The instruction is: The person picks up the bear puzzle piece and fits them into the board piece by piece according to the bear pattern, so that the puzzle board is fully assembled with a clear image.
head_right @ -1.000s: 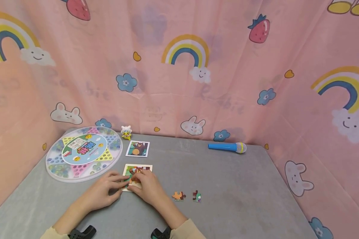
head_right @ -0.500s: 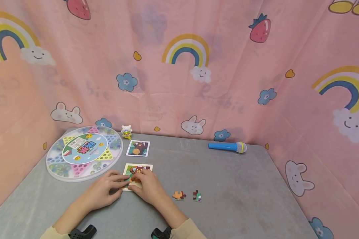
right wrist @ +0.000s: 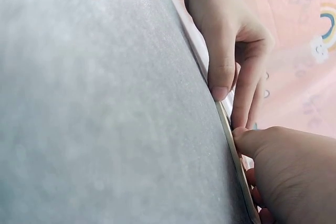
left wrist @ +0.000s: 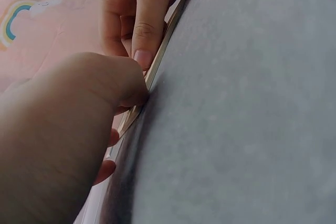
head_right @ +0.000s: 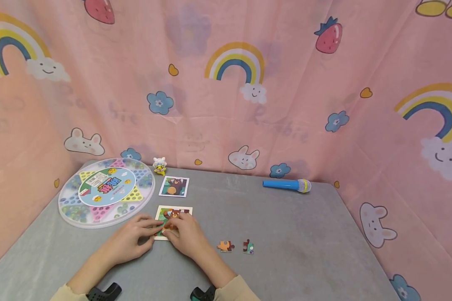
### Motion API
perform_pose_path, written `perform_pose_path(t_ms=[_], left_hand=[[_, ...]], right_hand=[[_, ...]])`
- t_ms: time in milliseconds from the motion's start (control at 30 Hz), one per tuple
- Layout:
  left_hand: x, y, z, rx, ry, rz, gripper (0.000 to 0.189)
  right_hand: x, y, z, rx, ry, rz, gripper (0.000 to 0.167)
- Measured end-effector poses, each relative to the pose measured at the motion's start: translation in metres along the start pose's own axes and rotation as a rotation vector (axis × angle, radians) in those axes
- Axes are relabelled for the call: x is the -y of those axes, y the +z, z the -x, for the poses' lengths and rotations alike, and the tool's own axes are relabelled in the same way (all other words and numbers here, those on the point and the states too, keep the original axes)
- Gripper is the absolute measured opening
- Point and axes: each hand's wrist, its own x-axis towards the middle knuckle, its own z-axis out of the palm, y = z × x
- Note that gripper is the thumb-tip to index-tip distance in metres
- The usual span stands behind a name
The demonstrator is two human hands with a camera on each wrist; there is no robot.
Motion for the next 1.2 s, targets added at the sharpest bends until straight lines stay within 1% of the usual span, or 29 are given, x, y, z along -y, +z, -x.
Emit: perform_pose_path(t_ms=[300,533,700,900,1067,1133,1200], left_hand=[[0.000,-0.001,0.001,0.005,-0.003,0.006,0.038],[0.001,-0.001,0.000,0.015,-0.014,0.002,0.039],[0.001,-0.001,0.000,0.026,-0.013,0.002,0.040],[0.002,0.001,0.000,0.020,-0.004,-0.002,0.038],[0.002,0.003,0.000,-0.003,0.002,0.010,0.038],[0.002,0.003,0.000,-0.004,-0.002,0.012,0.038],[0.001,0.003,-0.001,0.001,-0.007,0.011,0.037]], right_hand=[[0.002,-0.002,0.001,0.002,-0.003,0.029,0.014],[0.001,-0.005,0.002,0.028,0.013,0.023,0.024],[0.001,-0.006,0.001,0.049,0.027,0.017,0.025],[0.003,-0.011,-0.001,0.071,0.052,-0.030,0.024],[0.002,-0.020,-0.005,0.041,0.051,-0.112,0.018],[0.002,-0.027,-0.006,0.027,0.065,-0.141,0.017],[-0.001,-0.035,-0.005,0.013,0.075,-0.147,0.019]])
